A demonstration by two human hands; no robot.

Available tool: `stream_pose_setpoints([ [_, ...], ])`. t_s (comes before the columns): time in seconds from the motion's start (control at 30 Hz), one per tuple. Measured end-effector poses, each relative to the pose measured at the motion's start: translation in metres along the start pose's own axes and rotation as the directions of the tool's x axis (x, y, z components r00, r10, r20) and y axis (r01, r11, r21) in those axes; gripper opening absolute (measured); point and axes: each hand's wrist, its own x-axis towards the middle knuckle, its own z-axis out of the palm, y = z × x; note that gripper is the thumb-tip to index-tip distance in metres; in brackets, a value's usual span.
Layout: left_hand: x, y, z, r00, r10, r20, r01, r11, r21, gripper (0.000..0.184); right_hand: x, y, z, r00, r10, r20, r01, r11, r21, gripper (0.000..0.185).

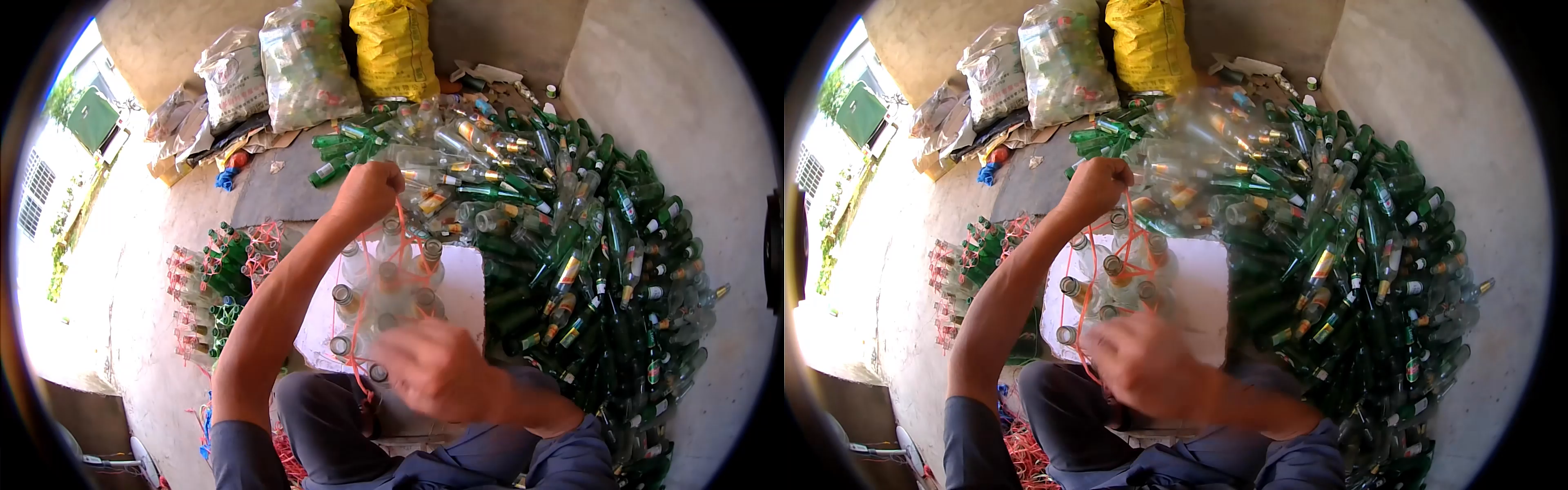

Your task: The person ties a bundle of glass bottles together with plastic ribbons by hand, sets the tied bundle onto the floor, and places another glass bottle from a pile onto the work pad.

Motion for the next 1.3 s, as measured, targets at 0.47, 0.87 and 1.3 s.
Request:
stream_pose_setpoints([
  [0.47,0.002,0.006,-0.005,0.969,0.245,0.012,-0.245,0.966,0.078,0.011,0.046,0.087,0.011,0.888,0.392,-0.240,-0.434,0.888,-0.155,0.077],
  [0.87,0.008,0.005,0.002,0.961,0.275,-0.007,-0.272,0.955,0.117,0.006,0.060,0.086,0.021,0.854,0.421,-0.305,-0.496,0.836,-0.236,0.067],
  [1.3,0.020,0.003,0.006,0.973,0.211,-0.096,-0.208,0.977,0.034,0.009,0.064,0.085,0.018,0.849,0.455,-0.268,-0.506,0.846,-0.166,0.060],
])
